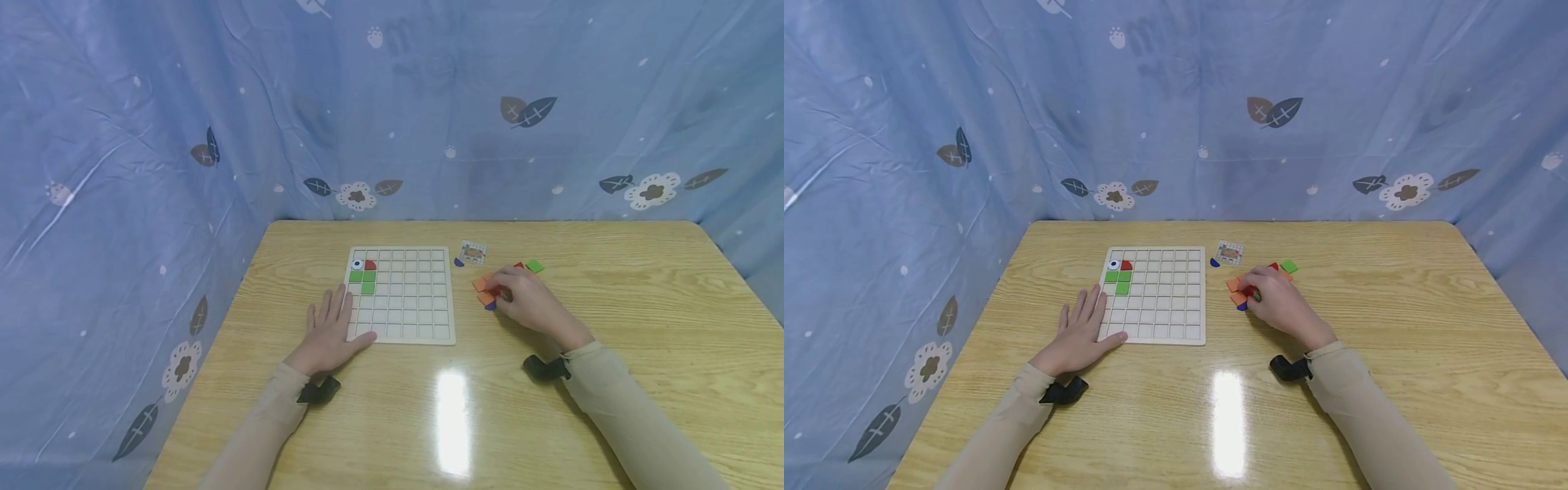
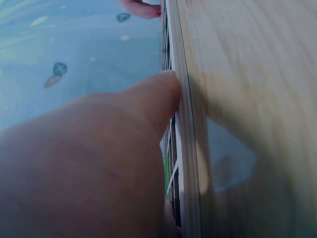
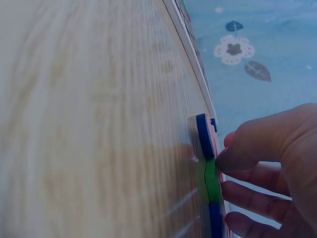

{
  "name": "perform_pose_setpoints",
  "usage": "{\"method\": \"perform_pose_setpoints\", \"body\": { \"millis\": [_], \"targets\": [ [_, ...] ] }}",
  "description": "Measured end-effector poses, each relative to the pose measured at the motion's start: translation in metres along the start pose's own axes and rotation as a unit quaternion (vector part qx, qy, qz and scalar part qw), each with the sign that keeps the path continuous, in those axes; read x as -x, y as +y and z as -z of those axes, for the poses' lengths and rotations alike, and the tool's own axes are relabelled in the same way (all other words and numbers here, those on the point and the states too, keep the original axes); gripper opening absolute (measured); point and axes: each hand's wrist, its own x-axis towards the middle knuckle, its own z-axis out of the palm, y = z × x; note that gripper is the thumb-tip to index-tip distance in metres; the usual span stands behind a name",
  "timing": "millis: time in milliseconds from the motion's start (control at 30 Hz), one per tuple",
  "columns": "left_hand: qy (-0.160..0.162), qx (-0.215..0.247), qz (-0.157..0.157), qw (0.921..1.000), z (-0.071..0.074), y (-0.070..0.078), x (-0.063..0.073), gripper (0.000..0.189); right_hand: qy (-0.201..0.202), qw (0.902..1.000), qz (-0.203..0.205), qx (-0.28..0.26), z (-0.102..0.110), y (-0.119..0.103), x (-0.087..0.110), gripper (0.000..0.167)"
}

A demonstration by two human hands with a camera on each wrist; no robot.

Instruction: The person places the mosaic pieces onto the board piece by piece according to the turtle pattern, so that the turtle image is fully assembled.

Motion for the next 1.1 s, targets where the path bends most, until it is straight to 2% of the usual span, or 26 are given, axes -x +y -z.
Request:
{"method": "perform_pose_setpoints", "body": {
  "millis": [333,600,867,1100],
  "targets": [
    [0.002,0.006,0.001,1.0,0.0005,0.0005,0.0002,0.107,0.008,0.9996,0.018,0.019,-0.0015,-0.0017,-0.0005,0.026],
    [0.003,0.006,0.001,1.0,0.0007,0.0008,0.0002,0.107,-0.008,0.9996,0.009,0.024,-0.0002,-0.0036,0.0,0.028],
    [0.004,0.003,0.0,1.0,0.0013,0.0002,0.0012,0.106,-0.027,0.9996,-0.006,0.011,-0.0006,-0.0059,0.0003,0.02],
    [0.001,0.003,0.0,1.0,-0.0001,-0.0007,-0.0003,0.107,-0.036,0.9989,-0.017,0.025,0.0007,-0.0071,0.0012,0.026]
  ]
}}
